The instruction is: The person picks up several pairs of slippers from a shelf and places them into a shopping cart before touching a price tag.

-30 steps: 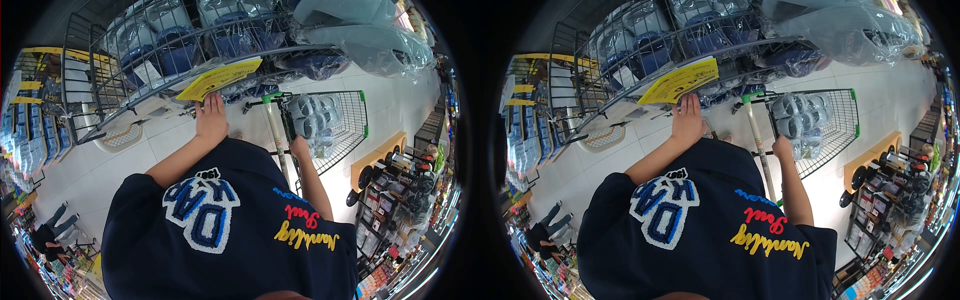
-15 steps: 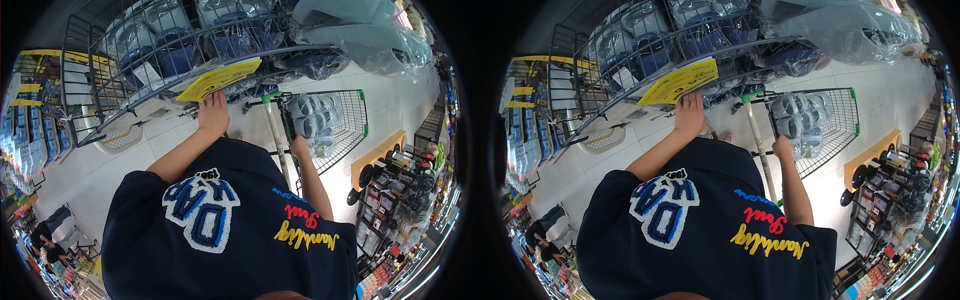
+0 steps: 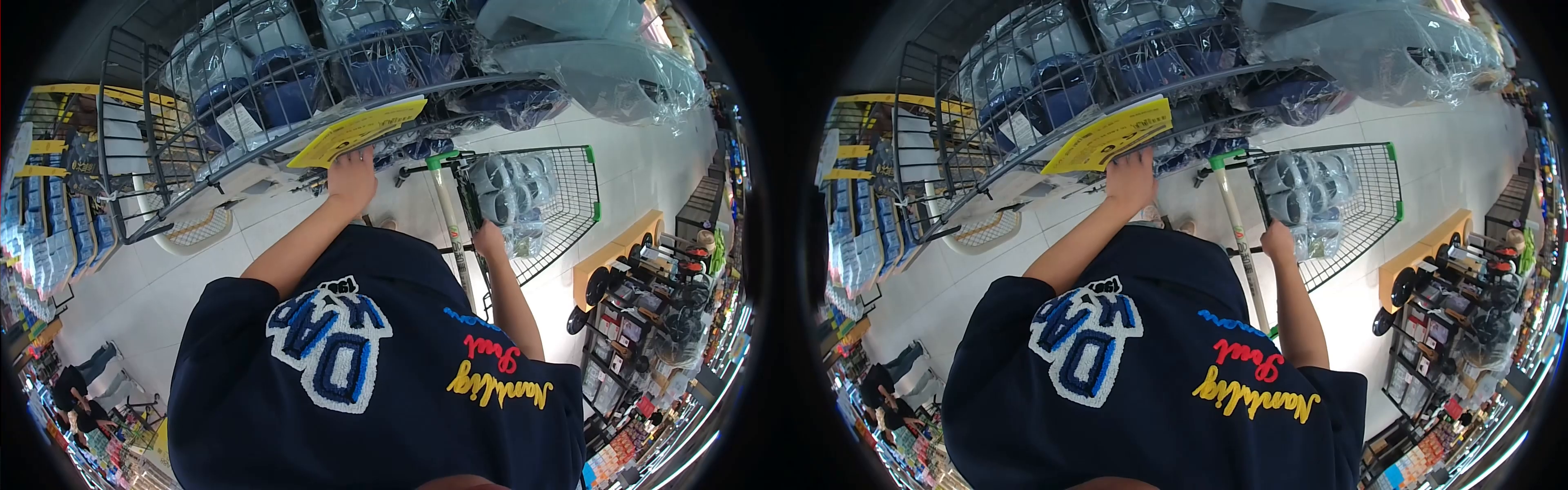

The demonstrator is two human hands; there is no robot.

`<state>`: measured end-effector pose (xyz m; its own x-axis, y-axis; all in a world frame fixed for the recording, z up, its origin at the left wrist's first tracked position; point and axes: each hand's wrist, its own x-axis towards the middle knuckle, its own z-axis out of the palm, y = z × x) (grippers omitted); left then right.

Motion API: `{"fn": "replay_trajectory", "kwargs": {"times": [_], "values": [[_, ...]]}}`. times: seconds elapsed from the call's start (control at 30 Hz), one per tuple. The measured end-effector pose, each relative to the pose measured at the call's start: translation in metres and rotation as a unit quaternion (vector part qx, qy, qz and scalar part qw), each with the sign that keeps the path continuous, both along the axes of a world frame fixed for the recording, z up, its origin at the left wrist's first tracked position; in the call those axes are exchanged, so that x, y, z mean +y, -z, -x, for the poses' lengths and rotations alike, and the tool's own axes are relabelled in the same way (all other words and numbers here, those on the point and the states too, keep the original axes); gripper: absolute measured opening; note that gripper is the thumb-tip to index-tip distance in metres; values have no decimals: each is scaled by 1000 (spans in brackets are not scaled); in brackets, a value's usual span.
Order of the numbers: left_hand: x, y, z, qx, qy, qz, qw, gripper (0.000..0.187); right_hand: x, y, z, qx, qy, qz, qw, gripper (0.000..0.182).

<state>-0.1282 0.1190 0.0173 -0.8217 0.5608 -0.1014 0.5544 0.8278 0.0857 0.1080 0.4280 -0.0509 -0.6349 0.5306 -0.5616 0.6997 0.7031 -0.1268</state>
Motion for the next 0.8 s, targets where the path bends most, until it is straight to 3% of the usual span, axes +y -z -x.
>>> {"fn": "replay_trajectory", "kwargs": {"times": [0.1, 0.4, 0.6, 0.7, 0.8], "values": [[3, 12, 12, -63, -15, 17, 998, 70, 0, 0, 0, -1, 0, 4, 1000, 31], [6, 23, 17, -29, -23, -10, 999, 60, 0, 0, 0, -16, 6, 6, 1000, 33], [10, 21, 18, -83, -41, 0, 996, 46, -1, -2, 1, -13, 15, 8, 1000, 34], [9, 20, 14, -41, -31, -23, 998, 27, -1, -4, 2, -16, 19, 8, 1000, 34], [9, 31, 16, -43, -33, -12, 998, 28, -1, -4, 2, -19, 18, 10, 1000, 34]]}}
